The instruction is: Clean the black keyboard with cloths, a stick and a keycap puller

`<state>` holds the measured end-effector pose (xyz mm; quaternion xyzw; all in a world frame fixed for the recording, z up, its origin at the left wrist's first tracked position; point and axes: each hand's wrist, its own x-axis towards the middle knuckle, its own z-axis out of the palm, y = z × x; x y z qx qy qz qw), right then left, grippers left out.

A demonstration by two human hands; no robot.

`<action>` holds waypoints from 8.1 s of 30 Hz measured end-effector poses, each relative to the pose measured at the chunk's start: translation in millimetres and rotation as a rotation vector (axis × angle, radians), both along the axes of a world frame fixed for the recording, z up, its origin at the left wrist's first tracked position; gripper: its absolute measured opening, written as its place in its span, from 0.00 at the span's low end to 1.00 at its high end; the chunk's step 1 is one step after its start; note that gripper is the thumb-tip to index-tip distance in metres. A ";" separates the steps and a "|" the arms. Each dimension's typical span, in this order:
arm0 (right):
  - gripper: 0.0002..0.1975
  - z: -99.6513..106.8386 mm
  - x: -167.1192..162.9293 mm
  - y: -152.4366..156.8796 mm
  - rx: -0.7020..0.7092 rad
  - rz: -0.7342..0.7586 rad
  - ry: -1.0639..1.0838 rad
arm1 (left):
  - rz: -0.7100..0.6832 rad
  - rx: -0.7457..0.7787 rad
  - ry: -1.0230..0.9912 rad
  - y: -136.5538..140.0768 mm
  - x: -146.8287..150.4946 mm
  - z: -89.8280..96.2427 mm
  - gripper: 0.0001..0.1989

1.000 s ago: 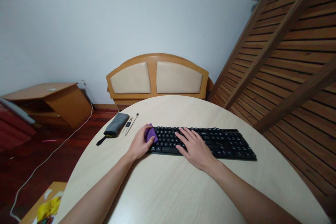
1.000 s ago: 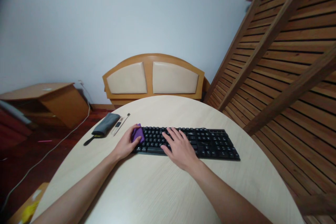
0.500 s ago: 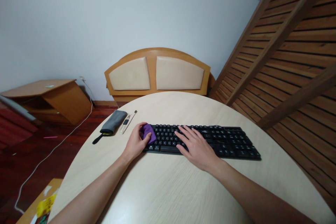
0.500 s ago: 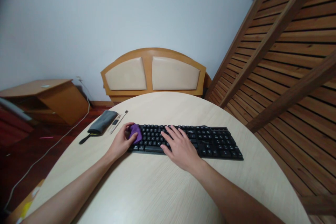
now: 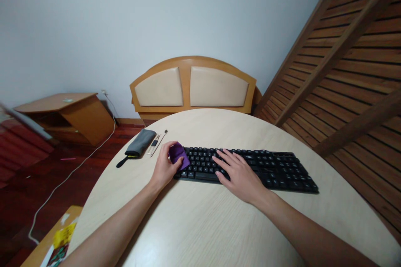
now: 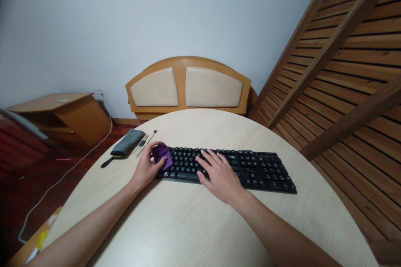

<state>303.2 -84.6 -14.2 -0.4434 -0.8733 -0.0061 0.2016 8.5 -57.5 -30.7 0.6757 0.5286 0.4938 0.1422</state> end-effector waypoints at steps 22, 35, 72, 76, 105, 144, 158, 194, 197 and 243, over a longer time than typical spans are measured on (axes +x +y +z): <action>0.23 -2.9 -0.4 -0.4 0.059 0.011 0.002 | -0.018 -0.323 -0.185 15.6 -12.0 8.2 0.28; 0.21 15.9 -37.0 -34.3 0.039 0.080 0.420 | -0.294 0.005 -0.136 -50.7 43.0 47.2 0.07; 0.09 12.2 -36.4 -37.2 -0.278 0.154 0.705 | -0.478 -0.211 -0.088 -73.3 52.3 44.8 0.05; 0.08 9.5 -36.8 -37.1 -0.304 0.152 0.709 | -0.493 -0.302 -0.190 -74.9 53.7 46.0 0.06; 0.27 24.4 -3.9 -4.1 0.099 -0.096 0.190 | 0.135 0.019 -0.022 -25.3 -0.7 27.6 0.07; 0.47 -2.2 0.8 -1.5 -0.052 -0.184 -0.083 | -0.417 -0.051 0.692 -22.7 -38.2 47.7 0.23; 0.47 -4.5 2.9 -1.0 -0.029 -0.157 -0.071 | -0.162 0.137 0.445 -6.6 -40.8 12.2 0.16; 0.45 -1.1 1.2 -4.2 -0.004 -0.156 -0.069 | -0.448 -0.133 0.507 -31.5 -33.5 49.6 0.11; 0.45 -1.5 1.0 -4.4 -0.006 -0.163 -0.084 | -0.423 -0.149 0.469 -31.2 -30.7 48.8 0.10; 0.45 -7.0 0.3 -1.6 -0.004 -0.154 -0.054 | -0.587 -0.301 0.583 -45.9 -26.7 72.4 0.06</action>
